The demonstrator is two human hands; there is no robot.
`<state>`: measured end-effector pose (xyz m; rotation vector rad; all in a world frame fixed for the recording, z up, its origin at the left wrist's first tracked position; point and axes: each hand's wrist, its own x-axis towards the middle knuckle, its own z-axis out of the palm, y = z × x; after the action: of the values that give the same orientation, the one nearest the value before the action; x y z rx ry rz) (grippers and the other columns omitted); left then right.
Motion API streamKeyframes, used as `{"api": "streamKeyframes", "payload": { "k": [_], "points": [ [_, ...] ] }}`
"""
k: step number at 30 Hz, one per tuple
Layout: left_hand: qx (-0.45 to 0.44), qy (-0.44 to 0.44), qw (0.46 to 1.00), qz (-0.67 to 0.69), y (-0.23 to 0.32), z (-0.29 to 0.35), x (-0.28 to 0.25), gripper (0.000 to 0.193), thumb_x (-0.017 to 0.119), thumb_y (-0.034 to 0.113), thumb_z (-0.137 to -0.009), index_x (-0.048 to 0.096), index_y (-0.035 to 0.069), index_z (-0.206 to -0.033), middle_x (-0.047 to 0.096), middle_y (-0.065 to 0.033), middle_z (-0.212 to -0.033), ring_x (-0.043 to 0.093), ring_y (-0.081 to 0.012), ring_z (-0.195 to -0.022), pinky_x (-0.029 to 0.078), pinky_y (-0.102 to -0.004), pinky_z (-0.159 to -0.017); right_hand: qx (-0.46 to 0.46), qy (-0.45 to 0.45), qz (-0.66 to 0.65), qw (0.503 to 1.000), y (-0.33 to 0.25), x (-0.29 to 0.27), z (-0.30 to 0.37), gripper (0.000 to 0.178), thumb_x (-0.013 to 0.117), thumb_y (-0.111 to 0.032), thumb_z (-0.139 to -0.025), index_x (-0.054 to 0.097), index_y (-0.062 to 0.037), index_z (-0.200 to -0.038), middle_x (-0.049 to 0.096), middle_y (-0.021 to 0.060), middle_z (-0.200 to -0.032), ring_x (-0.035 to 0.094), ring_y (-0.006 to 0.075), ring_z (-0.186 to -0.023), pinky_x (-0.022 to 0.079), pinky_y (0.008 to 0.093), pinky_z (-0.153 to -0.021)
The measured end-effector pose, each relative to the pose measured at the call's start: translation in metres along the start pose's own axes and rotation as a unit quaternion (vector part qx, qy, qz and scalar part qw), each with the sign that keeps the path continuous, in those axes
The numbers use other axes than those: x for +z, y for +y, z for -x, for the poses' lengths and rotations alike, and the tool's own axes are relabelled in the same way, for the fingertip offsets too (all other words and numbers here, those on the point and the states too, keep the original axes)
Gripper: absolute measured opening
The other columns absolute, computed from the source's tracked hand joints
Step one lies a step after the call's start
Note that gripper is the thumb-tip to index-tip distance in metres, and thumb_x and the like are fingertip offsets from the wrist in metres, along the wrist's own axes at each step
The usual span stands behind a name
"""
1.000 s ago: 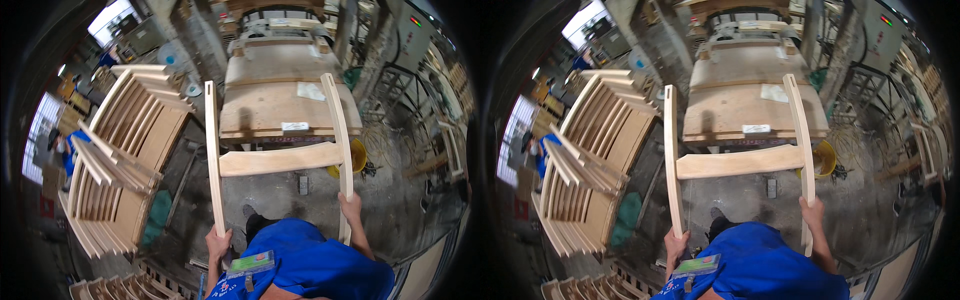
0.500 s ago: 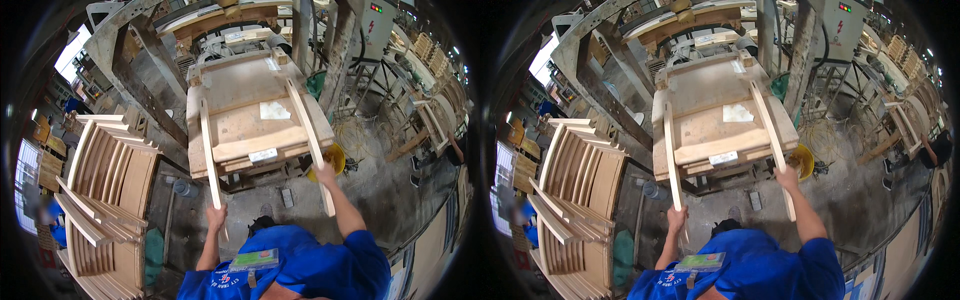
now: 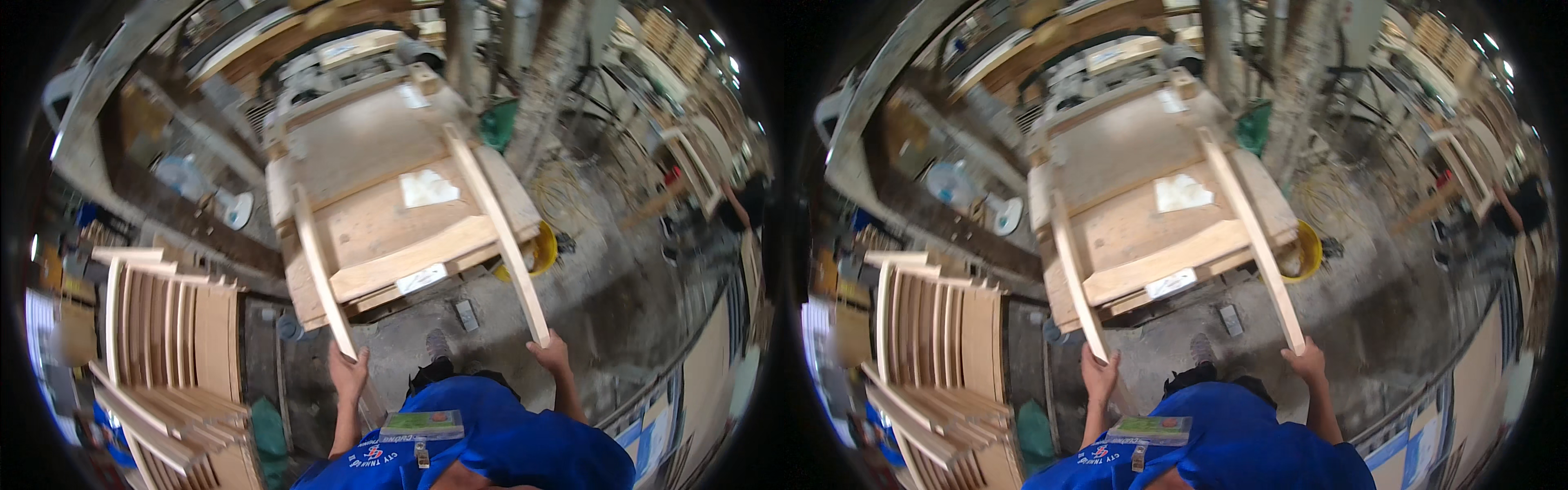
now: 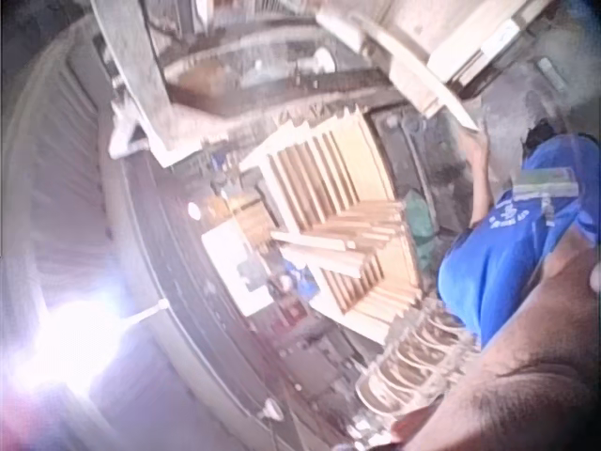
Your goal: The person assembles wooden chair frames by picking up frames and curved backrest pieces, placing them on a jig, and pressing them together. The person repeats this process for multiple units, moving finished frames aside.
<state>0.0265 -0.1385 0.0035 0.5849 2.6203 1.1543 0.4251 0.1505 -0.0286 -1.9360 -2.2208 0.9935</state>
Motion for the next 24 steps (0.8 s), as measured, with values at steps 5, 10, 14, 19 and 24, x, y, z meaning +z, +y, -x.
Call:
{"api": "streamKeyframes", "payload": {
  "k": [5, 10, 14, 19, 24],
  "points": [
    [0.182, 0.12, 0.97, -0.109, 0.076, -0.076, 0.014, 0.075, 0.081, 0.029, -0.089, 0.047, -0.006, -0.146, 0.058, -0.03, -0.13, 0.053, -0.0449, -0.123, 0.041, -0.0514, -0.106, 0.168, -0.05, -0.049, 0.983, 0.066, 0.002, 0.08, 0.076, 0.086, -0.049, -0.072, 0.069, -0.0005, -0.126, 0.076, 0.0212, -0.106, 0.073, 0.037, -0.103, 0.056, 0.0445, -0.091],
    [0.222, -0.084, 0.964, 0.122, 0.131, -0.099, 0.069, 0.056, 0.072, 0.023, -0.099, 0.052, -0.008, -0.141, 0.069, -0.0181, -0.108, 0.063, -0.0267, -0.099, 0.052, -0.0413, -0.092, 0.182, 0.049, -0.063, 0.98, 0.151, 0.041, 0.142, 0.068, 0.072, -0.055, -0.085, 0.067, -0.0053, -0.131, 0.07, 0.0216, -0.126, 0.065, 0.0398, -0.117, 0.053, 0.0485, -0.099],
    [0.283, -0.177, 0.942, 0.01, 0.188, -0.017, 0.127, 0.048, 0.067, 0.018, -0.102, 0.053, -0.008, -0.141, 0.071, -0.0158, -0.101, 0.064, -0.0218, -0.087, 0.056, -0.0349, -0.08, 0.271, 0.096, -0.142, 0.947, 0.167, 0.04, 0.202, 0.056, 0.073, -0.049, -0.087, 0.067, -0.0082, -0.126, 0.071, 0.0219, -0.119, 0.067, 0.04, -0.112, 0.054, 0.0498, -0.094],
    [0.418, -0.357, 0.83, 0.096, 0.205, 0.074, 0.216, 0.041, 0.066, 0.013, -0.102, 0.058, -0.01, -0.136, 0.072, -0.0188, -0.107, 0.068, -0.0234, -0.093, 0.056, -0.0347, -0.083, 0.369, 0.266, -0.193, 0.87, 0.214, 0.026, 0.317, 0.044, 0.075, -0.04, -0.085, 0.07, -0.0095, -0.117, 0.071, 0.0195, -0.106, 0.068, 0.0389, -0.104, 0.053, 0.0497, -0.09],
    [0.413, -0.514, 0.747, 0.089, 0.236, 0.197, 0.243, 0.036, 0.066, 0.012, -0.102, 0.061, -0.008, -0.132, 0.07, -0.0124, -0.1, 0.065, -0.0157, -0.086, 0.054, -0.029, -0.078, 0.484, 0.545, 0.02, 0.684, 0.255, -0.011, 0.437, 0.039, 0.078, -0.03, -0.085, 0.07, -0.0067, -0.115, 0.067, 0.0178, -0.109, 0.065, 0.0389, -0.102, 0.053, 0.048, -0.09]
  ]
}}
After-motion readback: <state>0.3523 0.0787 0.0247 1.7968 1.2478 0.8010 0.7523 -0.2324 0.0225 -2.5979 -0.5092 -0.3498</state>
